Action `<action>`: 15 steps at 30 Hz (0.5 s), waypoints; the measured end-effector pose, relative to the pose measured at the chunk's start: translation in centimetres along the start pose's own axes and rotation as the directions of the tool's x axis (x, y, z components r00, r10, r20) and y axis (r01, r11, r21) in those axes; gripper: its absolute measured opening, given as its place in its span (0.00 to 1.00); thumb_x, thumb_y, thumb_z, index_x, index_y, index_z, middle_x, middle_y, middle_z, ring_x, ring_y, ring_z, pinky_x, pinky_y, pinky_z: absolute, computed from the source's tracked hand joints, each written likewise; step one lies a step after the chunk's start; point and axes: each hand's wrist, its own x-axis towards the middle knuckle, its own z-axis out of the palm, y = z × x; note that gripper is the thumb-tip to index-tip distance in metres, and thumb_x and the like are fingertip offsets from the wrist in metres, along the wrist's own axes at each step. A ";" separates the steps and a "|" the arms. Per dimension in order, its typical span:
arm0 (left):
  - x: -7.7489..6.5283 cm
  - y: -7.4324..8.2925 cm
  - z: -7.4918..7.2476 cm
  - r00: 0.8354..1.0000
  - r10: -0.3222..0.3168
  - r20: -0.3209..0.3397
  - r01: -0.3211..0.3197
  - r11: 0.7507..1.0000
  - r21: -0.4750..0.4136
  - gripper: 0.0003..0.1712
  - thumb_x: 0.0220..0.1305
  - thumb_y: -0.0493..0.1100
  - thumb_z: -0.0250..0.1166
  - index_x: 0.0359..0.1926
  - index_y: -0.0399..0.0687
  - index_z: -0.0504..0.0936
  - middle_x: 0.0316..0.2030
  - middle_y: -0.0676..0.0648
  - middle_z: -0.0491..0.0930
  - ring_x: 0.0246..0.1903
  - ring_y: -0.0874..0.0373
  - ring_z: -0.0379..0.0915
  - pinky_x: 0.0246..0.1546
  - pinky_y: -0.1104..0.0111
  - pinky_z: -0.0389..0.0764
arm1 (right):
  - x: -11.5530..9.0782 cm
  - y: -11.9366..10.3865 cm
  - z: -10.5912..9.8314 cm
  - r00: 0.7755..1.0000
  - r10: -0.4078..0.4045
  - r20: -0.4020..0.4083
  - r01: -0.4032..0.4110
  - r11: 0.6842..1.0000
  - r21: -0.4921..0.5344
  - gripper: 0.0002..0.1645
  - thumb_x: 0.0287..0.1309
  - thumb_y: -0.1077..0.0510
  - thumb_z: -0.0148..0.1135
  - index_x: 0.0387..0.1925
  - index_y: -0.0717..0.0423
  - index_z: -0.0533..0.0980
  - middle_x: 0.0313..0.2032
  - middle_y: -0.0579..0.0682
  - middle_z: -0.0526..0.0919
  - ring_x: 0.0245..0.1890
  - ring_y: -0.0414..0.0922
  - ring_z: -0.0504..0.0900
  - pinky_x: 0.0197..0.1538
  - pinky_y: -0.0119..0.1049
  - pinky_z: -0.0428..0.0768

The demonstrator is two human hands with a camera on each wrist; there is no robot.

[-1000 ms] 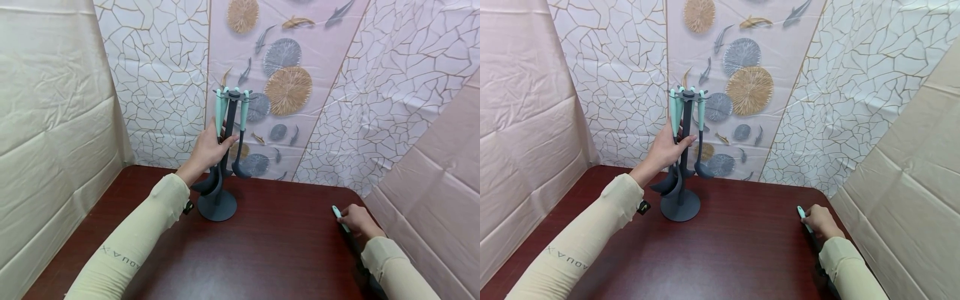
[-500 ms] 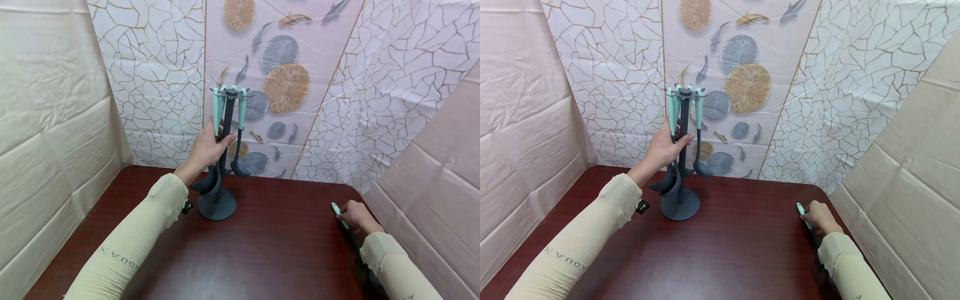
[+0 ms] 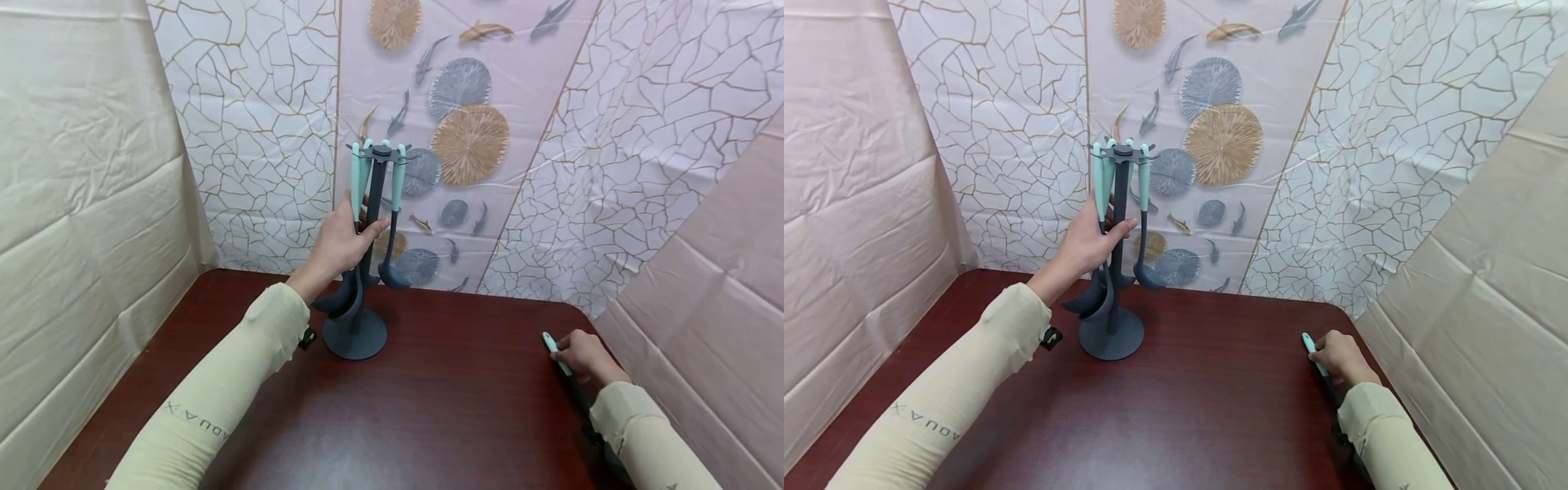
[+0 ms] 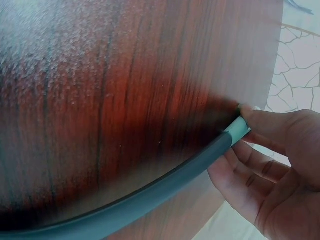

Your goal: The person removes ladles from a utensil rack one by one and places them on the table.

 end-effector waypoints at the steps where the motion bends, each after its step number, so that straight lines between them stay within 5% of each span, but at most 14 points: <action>1: 0.0 0.0 0.0 1.000 -0.002 0.001 0.002 1.000 -0.002 0.29 0.74 0.57 0.69 0.63 0.47 0.69 0.38 0.48 0.82 0.32 0.53 0.80 0.32 0.57 0.82 | 0.0 0.0 0.0 1.000 0.005 -0.002 -0.005 1.000 0.006 0.22 0.67 0.62 0.68 0.55 0.76 0.80 0.36 0.66 0.80 0.25 0.49 0.83 0.24 0.45 0.86; 15: 0.0 0.0 0.1 1.000 0.001 0.000 -0.001 1.000 0.010 0.29 0.74 0.57 0.68 0.63 0.47 0.68 0.38 0.47 0.82 0.32 0.53 0.81 0.33 0.57 0.82 | 0.2 0.3 0.1 1.000 0.027 0.002 -0.027 0.999 0.027 0.25 0.67 0.62 0.69 0.57 0.79 0.77 0.40 0.71 0.81 0.26 0.49 0.84 0.25 0.46 0.87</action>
